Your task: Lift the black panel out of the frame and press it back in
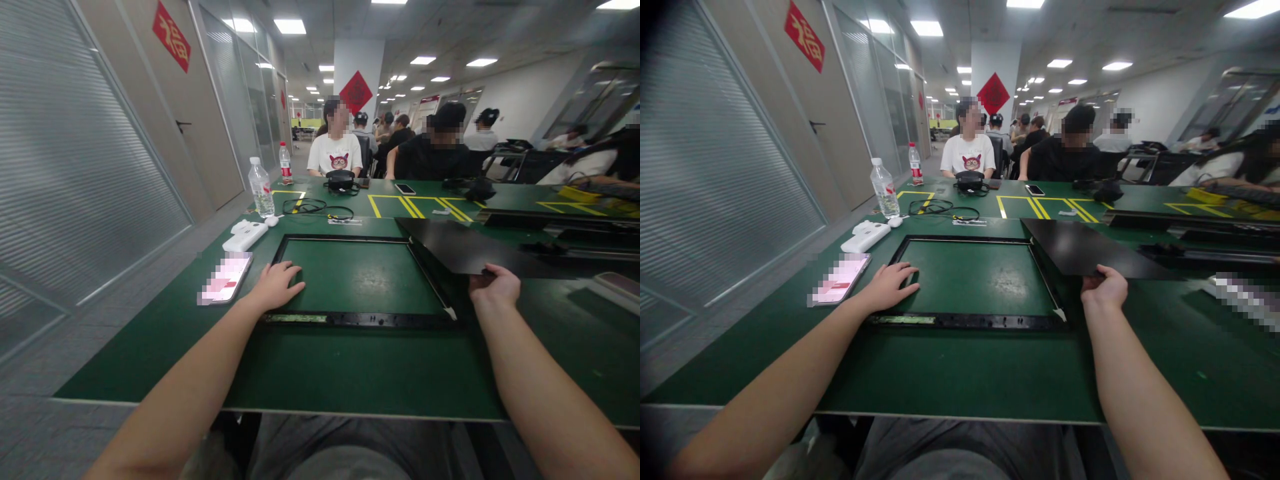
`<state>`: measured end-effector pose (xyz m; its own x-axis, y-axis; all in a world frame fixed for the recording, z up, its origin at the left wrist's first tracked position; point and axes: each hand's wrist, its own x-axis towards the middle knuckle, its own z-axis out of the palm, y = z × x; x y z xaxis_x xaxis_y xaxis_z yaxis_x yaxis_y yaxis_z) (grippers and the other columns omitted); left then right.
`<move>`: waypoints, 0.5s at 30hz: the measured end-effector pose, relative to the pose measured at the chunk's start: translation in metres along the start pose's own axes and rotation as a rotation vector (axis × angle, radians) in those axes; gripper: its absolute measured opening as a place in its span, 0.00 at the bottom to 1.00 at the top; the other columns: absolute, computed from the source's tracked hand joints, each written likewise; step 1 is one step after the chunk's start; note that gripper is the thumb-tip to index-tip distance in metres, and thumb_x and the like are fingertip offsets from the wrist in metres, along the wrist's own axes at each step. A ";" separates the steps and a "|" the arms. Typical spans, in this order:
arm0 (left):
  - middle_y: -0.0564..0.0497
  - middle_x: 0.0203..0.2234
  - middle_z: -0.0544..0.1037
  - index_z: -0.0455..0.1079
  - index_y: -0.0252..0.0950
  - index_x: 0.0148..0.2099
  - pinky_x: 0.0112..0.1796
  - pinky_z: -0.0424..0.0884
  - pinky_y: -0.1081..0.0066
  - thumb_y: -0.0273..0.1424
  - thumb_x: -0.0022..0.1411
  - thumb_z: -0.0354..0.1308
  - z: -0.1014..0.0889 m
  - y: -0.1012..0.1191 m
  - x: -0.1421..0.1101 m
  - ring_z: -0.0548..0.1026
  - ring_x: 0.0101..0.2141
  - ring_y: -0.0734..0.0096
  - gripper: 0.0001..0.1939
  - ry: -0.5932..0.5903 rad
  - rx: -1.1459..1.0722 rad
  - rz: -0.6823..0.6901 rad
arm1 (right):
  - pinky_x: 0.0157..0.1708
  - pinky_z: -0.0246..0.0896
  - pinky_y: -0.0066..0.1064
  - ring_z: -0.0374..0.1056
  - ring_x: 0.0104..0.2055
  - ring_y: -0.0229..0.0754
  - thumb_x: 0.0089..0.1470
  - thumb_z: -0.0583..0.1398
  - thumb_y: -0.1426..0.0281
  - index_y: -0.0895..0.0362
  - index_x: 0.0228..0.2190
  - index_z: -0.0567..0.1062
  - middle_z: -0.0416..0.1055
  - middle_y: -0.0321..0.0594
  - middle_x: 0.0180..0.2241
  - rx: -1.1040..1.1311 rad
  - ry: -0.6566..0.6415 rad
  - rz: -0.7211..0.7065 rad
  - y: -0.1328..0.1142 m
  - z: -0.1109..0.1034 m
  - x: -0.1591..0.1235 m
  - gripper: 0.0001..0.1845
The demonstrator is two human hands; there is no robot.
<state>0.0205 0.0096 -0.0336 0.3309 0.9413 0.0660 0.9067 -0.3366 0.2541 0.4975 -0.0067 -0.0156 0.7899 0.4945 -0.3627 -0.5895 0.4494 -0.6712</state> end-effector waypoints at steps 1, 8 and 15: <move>0.35 0.66 0.71 0.72 0.40 0.63 0.66 0.51 0.37 0.44 0.66 0.55 -0.001 -0.001 0.000 0.66 0.66 0.42 0.27 0.003 -0.021 0.002 | 0.21 0.67 0.20 0.65 0.23 0.33 0.39 0.56 0.85 0.57 0.24 0.65 0.66 0.32 0.24 0.000 0.008 -0.004 -0.001 0.001 -0.002 0.12; 0.38 0.60 0.76 0.76 0.37 0.58 0.63 0.64 0.51 0.46 0.63 0.56 -0.011 -0.008 0.002 0.72 0.61 0.45 0.27 0.089 -0.271 0.003 | 0.31 0.75 0.27 0.70 0.28 0.36 0.36 0.55 0.82 0.57 0.26 0.69 0.71 0.36 0.29 0.027 -0.120 -0.025 -0.006 0.011 -0.027 0.12; 0.42 0.54 0.81 0.77 0.37 0.58 0.59 0.70 0.53 0.46 0.63 0.57 -0.022 -0.014 0.007 0.77 0.56 0.48 0.27 0.267 -0.644 -0.237 | 0.39 0.78 0.43 0.71 0.30 0.43 0.35 0.55 0.76 0.56 0.30 0.72 0.73 0.39 0.30 -0.051 -0.318 0.031 -0.017 0.008 -0.054 0.14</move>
<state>0.0047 0.0210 -0.0157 -0.0044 0.9886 0.1503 0.5858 -0.1192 0.8016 0.4635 -0.0344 0.0206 0.6744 0.7189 -0.1688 -0.5970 0.3962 -0.6975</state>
